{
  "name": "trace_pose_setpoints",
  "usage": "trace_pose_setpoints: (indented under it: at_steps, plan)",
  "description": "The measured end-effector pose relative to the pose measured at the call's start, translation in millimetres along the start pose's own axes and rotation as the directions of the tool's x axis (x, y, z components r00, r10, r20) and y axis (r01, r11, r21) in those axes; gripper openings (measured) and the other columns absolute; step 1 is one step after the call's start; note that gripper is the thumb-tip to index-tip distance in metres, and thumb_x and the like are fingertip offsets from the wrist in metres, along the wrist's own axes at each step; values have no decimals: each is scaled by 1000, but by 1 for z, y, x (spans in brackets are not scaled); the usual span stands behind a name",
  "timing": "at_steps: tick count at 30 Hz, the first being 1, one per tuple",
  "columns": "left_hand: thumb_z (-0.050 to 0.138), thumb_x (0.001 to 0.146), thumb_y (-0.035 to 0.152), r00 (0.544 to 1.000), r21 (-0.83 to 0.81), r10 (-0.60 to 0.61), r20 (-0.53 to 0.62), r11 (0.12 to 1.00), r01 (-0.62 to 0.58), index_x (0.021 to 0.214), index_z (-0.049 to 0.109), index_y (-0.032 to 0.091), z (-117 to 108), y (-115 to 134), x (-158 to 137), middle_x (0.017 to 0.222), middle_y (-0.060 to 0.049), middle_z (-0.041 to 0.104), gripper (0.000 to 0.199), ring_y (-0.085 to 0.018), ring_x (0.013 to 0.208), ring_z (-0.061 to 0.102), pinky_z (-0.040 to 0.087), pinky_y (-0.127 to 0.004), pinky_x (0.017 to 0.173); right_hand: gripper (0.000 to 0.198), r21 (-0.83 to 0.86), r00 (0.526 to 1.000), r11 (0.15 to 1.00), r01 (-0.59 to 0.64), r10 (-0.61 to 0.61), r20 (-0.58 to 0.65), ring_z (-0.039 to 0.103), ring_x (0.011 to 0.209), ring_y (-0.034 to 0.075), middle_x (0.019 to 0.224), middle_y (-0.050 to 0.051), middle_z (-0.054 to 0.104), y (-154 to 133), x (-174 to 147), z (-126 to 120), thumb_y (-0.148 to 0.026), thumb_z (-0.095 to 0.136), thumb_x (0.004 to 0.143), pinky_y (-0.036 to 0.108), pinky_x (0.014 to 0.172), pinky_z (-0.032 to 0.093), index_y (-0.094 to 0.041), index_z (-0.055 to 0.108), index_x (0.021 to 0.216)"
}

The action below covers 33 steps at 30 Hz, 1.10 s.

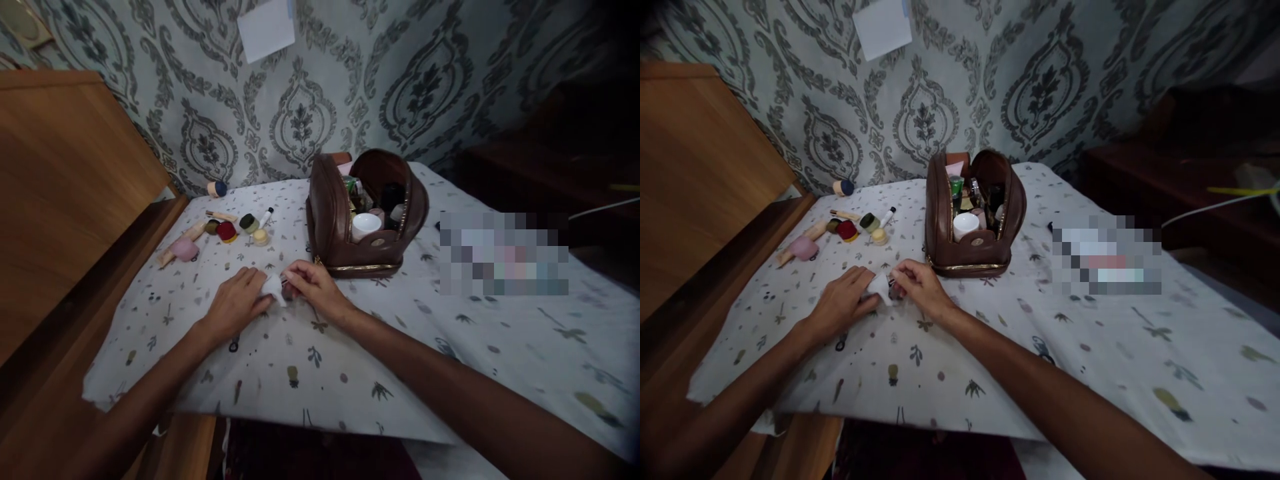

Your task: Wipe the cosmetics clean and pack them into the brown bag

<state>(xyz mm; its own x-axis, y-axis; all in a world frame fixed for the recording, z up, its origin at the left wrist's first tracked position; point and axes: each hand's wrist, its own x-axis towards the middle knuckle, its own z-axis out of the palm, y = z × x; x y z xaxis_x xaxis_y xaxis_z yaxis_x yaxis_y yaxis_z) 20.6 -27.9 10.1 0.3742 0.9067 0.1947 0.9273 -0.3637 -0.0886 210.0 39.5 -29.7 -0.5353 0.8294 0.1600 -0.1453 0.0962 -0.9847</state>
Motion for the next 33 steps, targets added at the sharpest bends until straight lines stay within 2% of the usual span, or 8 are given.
trace_pose_setpoints:
  at_steps: [5, 9, 12, 18, 21, 23, 27, 33]
  plan:
    - [56, 94, 28, 1000, 32, 9, 14, 999, -10, 96, 53, 20, 1, -24, -28, 96, -6, 62, 8, -25, 92, 57, 50, -36, 74, 29, 40, 1000, 999, -12, 12, -17, 48, 55, 10, 69, -2, 59, -2, -1, 0, -47, 62, 86, 20, 47, 35, -18, 61, 88]
    - [52, 96, 24, 999, 72, 45, 21, 996, -46, 107, 54, 19, 3, -38, -52, 109, -9, 62, 13, -26, 103, 56, 52, -37, 77, 28, 38, 1000, 999, 22, -22, 7, 51, 61, 11, 72, -2, 57, -2, 0, -1, -44, 62, 87, 21, 50, 38, -18, 64, 97]
    - [49, 96, 23, 999, 62, 42, 28, 997, -43, 107, 55, 19, 5, -41, -60, 108, -9, 62, 13, -26, 103, 57, 53, -37, 77, 25, 20, 998, 998, 56, -57, 30, 52, 64, 10, 73, -1, 58, -2, -1, -1, -40, 62, 87, 21, 55, 41, -17, 65, 98]
    - [36, 97, 15, 999, -55, 41, 7, 998, -41, 109, 58, 18, 5, -28, -42, 107, -9, 64, 26, -24, 101, 58, 53, -37, 80, 25, 16, 991, 998, 54, -55, 124, 49, 59, 9, 75, 0, 63, -1, -4, 4, -39, 64, 86, 21, 53, 40, -17, 69, 98]
    - [35, 97, 18, 999, -148, 30, -13, 988, -31, 107, 59, 18, 0, -14, -22, 101, -9, 64, 26, -24, 99, 58, 51, -37, 84, 25, 39, 986, 997, 71, -76, 150, 55, 64, 11, 81, 2, 67, 0, -5, 5, -40, 67, 85, 23, 59, 45, -18, 71, 96]
    - [37, 98, 23, 1000, -218, 2, 17, 976, 2, 101, 59, 19, -3, -6, -9, 98, -8, 63, 22, -24, 96, 58, 50, -37, 83, 25, 63, 984, 994, 89, -97, 149, 58, 69, 12, 82, 2, 68, 0, -4, 5, -40, 69, 84, 25, 65, 47, -18, 72, 95]
    - [45, 98, 38, 987, -400, -42, 152, 911, 101, 98, 57, 20, -10, 0, -1, 96, -5, 63, 21, -23, 90, 59, 47, -35, 78, 27, 147, 990, 985, 89, -104, 99, 59, 71, 12, 82, 1, 68, -1, -2, 2, -42, 71, 83, 25, 68, 48, -18, 72, 96]
    - [57, 92, 47, 965, -579, -66, 255, 789, 207, 88, 56, 20, -15, -12, -23, 88, -2, 61, 27, -20, 83, 56, 42, -32, 76, 28, 236, 992, 968, 85, -61, -109, 57, 69, 12, 76, -1, 65, 0, 3, -4, -43, 74, 80, 26, 68, 48, -21, 74, 97]
